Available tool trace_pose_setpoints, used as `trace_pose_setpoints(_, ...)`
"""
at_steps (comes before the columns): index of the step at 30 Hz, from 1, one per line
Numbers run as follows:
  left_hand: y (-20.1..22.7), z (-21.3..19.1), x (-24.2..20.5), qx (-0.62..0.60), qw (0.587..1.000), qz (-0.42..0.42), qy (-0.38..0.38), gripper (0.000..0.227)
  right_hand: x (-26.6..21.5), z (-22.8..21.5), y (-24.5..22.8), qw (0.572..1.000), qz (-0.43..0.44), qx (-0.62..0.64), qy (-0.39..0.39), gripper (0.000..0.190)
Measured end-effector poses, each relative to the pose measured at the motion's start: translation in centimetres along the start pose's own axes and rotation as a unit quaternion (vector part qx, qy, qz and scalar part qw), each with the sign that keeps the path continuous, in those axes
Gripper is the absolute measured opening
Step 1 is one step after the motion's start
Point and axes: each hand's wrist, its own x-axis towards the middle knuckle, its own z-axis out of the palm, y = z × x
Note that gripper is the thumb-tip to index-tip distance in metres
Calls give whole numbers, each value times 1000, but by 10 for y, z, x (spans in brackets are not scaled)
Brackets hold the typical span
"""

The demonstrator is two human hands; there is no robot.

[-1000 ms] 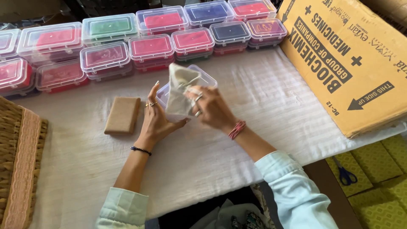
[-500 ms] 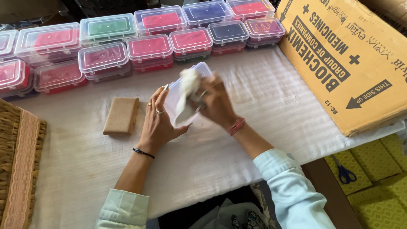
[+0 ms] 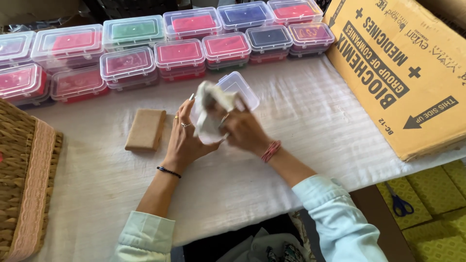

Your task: The recorder cleans a plastic box and then wraps a gift box with a pink net fabric.

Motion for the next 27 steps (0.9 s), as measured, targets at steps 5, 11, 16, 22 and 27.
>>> trace_pose_setpoints(5, 6, -2, 4, 41, 999, 10, -3, 136, 3, -36, 13, 988, 110, -88, 66, 74)
trace_pose_setpoints(11, 2, -3, 2, 0, 1000, -3, 5, 136, 22, -42, -54, 999, -30, 22, -17, 69)
trace_pose_setpoints(16, -1, 2, 3, -27, 999, -20, 0, 140, 15, -36, -16, 996, 45, 71, 16, 62)
trace_pose_setpoints(22, -26, 13, -1, -130, 986, -100, -9, 155, 4, -25, -14, 994, 84, -8, 74, 52)
trace_pose_setpoints(27, -34, 14, -9, -166, 974, -145, -47, 155, 16, -21, -34, 997, 3, 77, 15, 51)
